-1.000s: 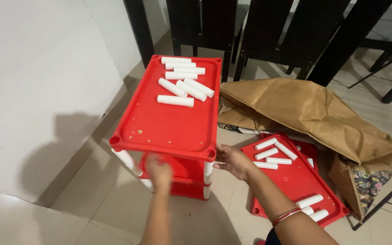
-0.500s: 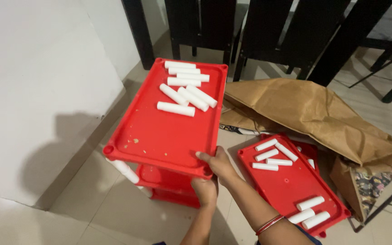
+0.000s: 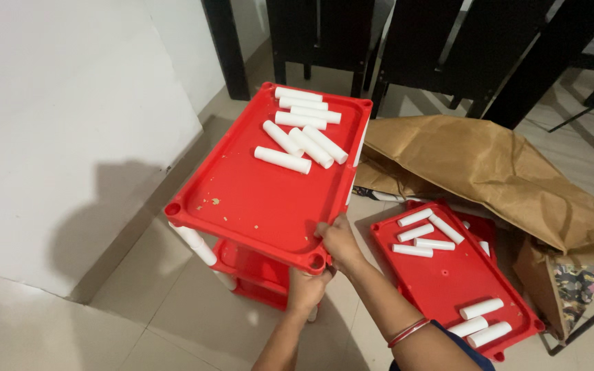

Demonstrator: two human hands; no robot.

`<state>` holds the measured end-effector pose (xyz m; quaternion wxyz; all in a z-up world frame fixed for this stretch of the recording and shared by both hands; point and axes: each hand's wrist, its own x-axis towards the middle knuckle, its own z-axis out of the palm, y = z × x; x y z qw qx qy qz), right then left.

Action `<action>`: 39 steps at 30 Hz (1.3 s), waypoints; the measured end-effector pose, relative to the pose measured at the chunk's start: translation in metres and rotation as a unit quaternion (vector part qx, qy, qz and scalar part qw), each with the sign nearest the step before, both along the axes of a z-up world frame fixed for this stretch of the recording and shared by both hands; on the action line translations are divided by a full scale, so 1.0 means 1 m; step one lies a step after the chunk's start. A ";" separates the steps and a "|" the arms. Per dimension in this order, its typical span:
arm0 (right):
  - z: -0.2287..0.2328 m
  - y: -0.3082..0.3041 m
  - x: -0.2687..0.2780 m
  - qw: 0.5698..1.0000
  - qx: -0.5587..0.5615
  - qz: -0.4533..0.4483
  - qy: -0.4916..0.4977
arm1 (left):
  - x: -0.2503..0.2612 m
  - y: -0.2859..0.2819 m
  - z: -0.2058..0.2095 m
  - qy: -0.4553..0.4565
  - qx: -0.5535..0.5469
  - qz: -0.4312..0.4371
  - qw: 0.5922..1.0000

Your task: The person assembles a small red plastic stool by inserting white cylindrical connectors into the tray's holes and attaching the legs. They handle multiple connectors and trays, stacking parts and securing the structure.

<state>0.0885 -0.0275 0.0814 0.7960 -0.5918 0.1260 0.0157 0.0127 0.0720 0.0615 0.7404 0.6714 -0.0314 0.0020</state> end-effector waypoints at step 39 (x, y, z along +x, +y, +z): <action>0.017 -0.051 -0.020 0.998 0.048 0.022 -0.034 | 0.005 0.022 -0.011 0.089 0.159 -0.180 0.966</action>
